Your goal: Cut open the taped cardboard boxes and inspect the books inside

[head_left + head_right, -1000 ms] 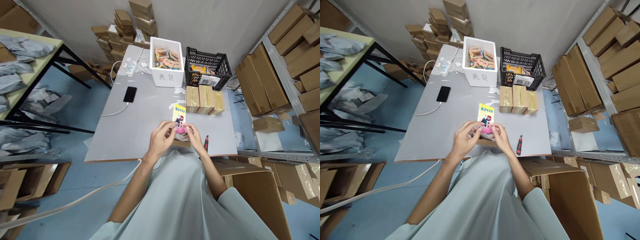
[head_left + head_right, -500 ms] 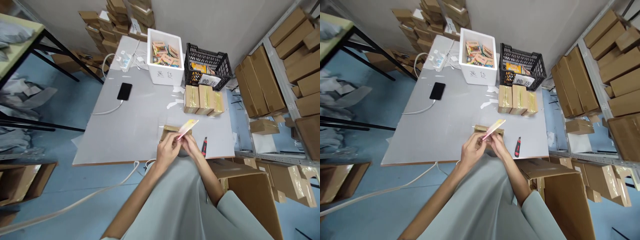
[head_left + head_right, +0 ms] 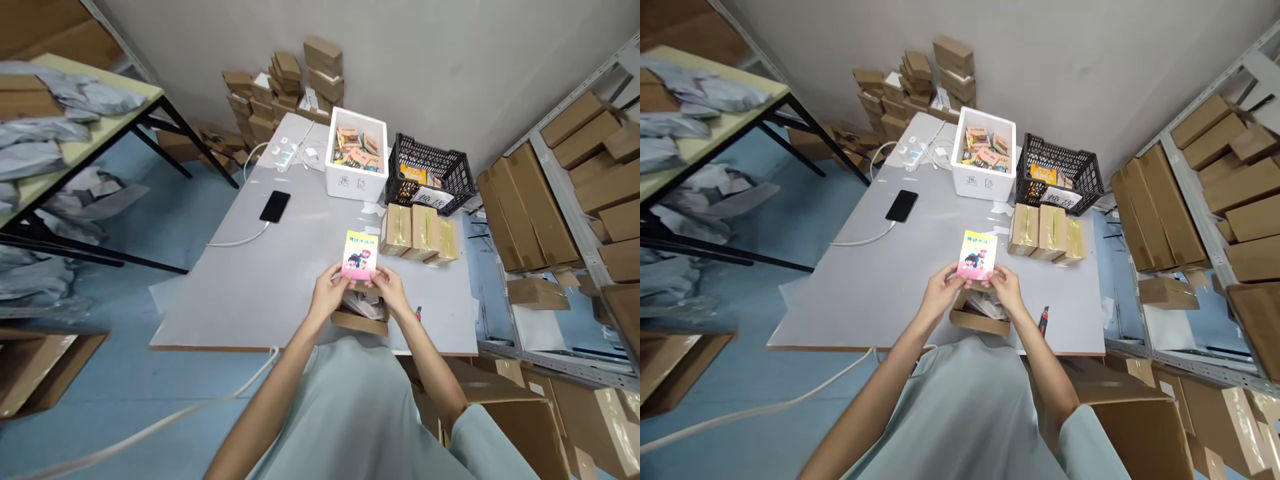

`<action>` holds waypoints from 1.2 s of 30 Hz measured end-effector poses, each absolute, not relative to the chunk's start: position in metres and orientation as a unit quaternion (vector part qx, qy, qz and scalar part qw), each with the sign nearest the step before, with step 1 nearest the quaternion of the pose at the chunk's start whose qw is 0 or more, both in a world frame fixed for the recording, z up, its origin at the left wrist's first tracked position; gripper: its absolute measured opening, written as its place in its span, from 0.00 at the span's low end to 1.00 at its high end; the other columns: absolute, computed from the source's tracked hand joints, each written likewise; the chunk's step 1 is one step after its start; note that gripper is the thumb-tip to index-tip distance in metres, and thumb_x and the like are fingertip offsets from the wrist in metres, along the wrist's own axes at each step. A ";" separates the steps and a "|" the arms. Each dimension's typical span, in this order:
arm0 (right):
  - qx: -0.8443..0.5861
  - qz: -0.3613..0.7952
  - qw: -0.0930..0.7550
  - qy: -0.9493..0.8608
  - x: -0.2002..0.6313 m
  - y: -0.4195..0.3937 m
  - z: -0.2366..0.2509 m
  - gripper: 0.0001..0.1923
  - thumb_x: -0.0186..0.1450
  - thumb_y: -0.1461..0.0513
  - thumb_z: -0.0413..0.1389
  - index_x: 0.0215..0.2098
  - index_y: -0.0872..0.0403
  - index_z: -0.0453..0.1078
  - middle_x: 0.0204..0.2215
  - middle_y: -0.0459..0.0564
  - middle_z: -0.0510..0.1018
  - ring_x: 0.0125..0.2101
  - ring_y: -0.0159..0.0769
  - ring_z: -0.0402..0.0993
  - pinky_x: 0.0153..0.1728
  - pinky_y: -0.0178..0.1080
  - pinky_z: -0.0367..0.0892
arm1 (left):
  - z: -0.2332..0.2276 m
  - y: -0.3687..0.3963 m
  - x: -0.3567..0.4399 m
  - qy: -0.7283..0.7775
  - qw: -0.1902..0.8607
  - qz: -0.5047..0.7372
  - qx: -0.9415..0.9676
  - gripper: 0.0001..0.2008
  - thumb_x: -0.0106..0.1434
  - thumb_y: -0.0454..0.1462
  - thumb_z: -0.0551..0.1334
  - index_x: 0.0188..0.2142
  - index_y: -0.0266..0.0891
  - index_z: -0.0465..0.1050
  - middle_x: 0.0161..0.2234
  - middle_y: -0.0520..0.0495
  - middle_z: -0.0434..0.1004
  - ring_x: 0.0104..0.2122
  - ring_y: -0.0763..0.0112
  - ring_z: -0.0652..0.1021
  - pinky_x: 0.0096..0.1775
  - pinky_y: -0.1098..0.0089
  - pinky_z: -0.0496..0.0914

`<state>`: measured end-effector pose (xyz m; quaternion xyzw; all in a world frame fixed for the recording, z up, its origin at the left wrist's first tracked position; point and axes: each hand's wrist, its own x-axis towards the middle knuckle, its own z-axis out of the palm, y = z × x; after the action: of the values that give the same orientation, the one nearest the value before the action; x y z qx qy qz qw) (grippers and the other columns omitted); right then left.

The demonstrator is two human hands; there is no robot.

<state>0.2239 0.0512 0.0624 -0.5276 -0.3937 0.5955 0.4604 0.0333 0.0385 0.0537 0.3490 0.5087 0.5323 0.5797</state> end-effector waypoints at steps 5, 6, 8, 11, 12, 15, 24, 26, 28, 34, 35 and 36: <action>-0.426 0.586 0.582 -0.369 0.187 0.194 0.150 0.26 0.64 0.52 0.79 0.54 0.53 0.80 0.57 0.56 0.88 0.59 0.47 0.88 0.67 0.50 0.83 | 0.157 0.182 0.016 0.516 0.388 0.630 0.433 0.24 0.66 0.39 0.75 0.60 0.35 0.82 0.63 0.32 0.85 0.55 0.54 0.89 0.61 0.57 0.83; -0.414 0.590 0.590 -0.364 0.182 0.212 0.163 0.26 0.66 0.52 0.77 0.56 0.54 0.80 0.59 0.58 0.87 0.62 0.48 0.86 0.68 0.50 0.81 | 0.172 0.201 0.010 0.518 0.351 0.644 0.440 0.26 0.68 0.38 0.75 0.64 0.36 0.80 0.69 0.30 0.80 0.60 0.53 0.87 0.65 0.56 0.81; -0.407 0.589 0.588 -0.377 0.181 0.226 0.173 0.26 0.69 0.51 0.75 0.58 0.54 0.79 0.61 0.59 0.86 0.63 0.47 0.86 0.69 0.51 0.81 | 0.184 0.219 -0.004 0.508 0.297 0.659 0.468 0.28 0.72 0.42 0.75 0.68 0.39 0.77 0.74 0.31 0.74 0.67 0.52 0.83 0.70 0.56 0.76; -0.434 0.558 0.553 -0.441 0.207 0.191 0.147 0.30 0.68 0.44 0.74 0.60 0.51 0.81 0.65 0.58 0.85 0.63 0.49 0.85 0.68 0.53 0.79 | 0.150 0.190 -0.026 0.517 0.281 0.634 0.502 0.25 0.76 0.47 0.71 0.68 0.41 0.79 0.72 0.35 0.78 0.69 0.52 0.81 0.73 0.54 0.74; -0.460 0.537 0.540 -0.457 0.222 0.167 0.129 0.31 0.67 0.42 0.73 0.59 0.51 0.82 0.65 0.59 0.85 0.65 0.51 0.84 0.68 0.54 0.79 | 0.128 0.170 -0.031 0.544 0.298 0.609 0.495 0.24 0.76 0.47 0.70 0.67 0.42 0.79 0.71 0.36 0.79 0.69 0.52 0.81 0.73 0.54 0.74; -0.602 0.455 0.516 -0.405 0.276 0.079 0.061 0.39 0.60 0.35 0.71 0.56 0.53 0.83 0.67 0.66 0.84 0.69 0.59 0.79 0.71 0.58 0.74 | 0.052 0.095 -0.034 0.669 0.427 0.442 0.418 0.23 0.76 0.50 0.64 0.61 0.41 0.82 0.67 0.35 0.84 0.68 0.53 0.82 0.72 0.54 0.74; -0.693 0.572 0.368 -0.239 0.310 -0.078 -0.061 0.47 0.49 0.26 0.70 0.48 0.52 0.85 0.55 0.66 0.89 0.51 0.57 0.89 0.52 0.51 0.82 | -0.041 -0.024 0.011 0.702 0.501 0.323 0.390 0.25 0.71 0.58 0.59 0.42 0.41 0.82 0.53 0.31 0.91 0.59 0.42 0.87 0.65 0.47 0.78; -0.682 0.587 0.350 -0.258 0.297 -0.074 -0.057 0.47 0.47 0.26 0.71 0.46 0.53 0.86 0.52 0.64 0.90 0.47 0.55 0.88 0.49 0.49 0.82 | -0.041 -0.028 0.008 0.711 0.483 0.323 0.397 0.23 0.71 0.56 0.60 0.45 0.40 0.83 0.57 0.31 0.89 0.63 0.42 0.85 0.69 0.47 0.75; -0.679 0.585 0.328 -0.298 0.285 -0.064 -0.047 0.46 0.48 0.26 0.72 0.44 0.53 0.86 0.49 0.61 0.90 0.46 0.53 0.86 0.45 0.46 0.80 | -0.038 -0.033 -0.003 0.724 0.462 0.324 0.397 0.23 0.72 0.54 0.61 0.48 0.39 0.84 0.58 0.30 0.89 0.63 0.42 0.85 0.70 0.47 0.74; -0.600 0.611 0.245 -0.455 0.238 -0.048 -0.015 0.44 0.54 0.25 0.67 0.39 0.56 0.85 0.39 0.55 0.88 0.42 0.47 0.81 0.41 0.40 0.74 | -0.020 -0.078 -0.057 0.764 0.395 0.359 0.362 0.26 0.76 0.52 0.59 0.59 0.38 0.83 0.65 0.32 0.84 0.64 0.47 0.82 0.70 0.50 0.74; -0.584 0.614 0.232 -0.477 0.227 -0.049 -0.011 0.43 0.56 0.25 0.66 0.37 0.56 0.84 0.38 0.54 0.88 0.41 0.46 0.80 0.42 0.40 0.74 | -0.017 -0.089 -0.067 0.767 0.385 0.370 0.356 0.27 0.77 0.53 0.59 0.61 0.38 0.82 0.66 0.32 0.83 0.64 0.47 0.82 0.69 0.51 0.74; -0.572 0.615 0.221 -0.497 0.215 -0.051 -0.007 0.42 0.58 0.25 0.65 0.37 0.56 0.83 0.37 0.54 0.87 0.41 0.45 0.80 0.42 0.40 0.74 | -0.014 -0.101 -0.078 0.767 0.375 0.383 0.352 0.28 0.77 0.54 0.59 0.61 0.37 0.82 0.66 0.32 0.82 0.64 0.47 0.82 0.69 0.52 0.74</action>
<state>0.2148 -0.0507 -0.0072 -0.5716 -0.4967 0.6147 0.2206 -0.0784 -0.1009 -0.0138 0.3516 0.7674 0.3828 0.3754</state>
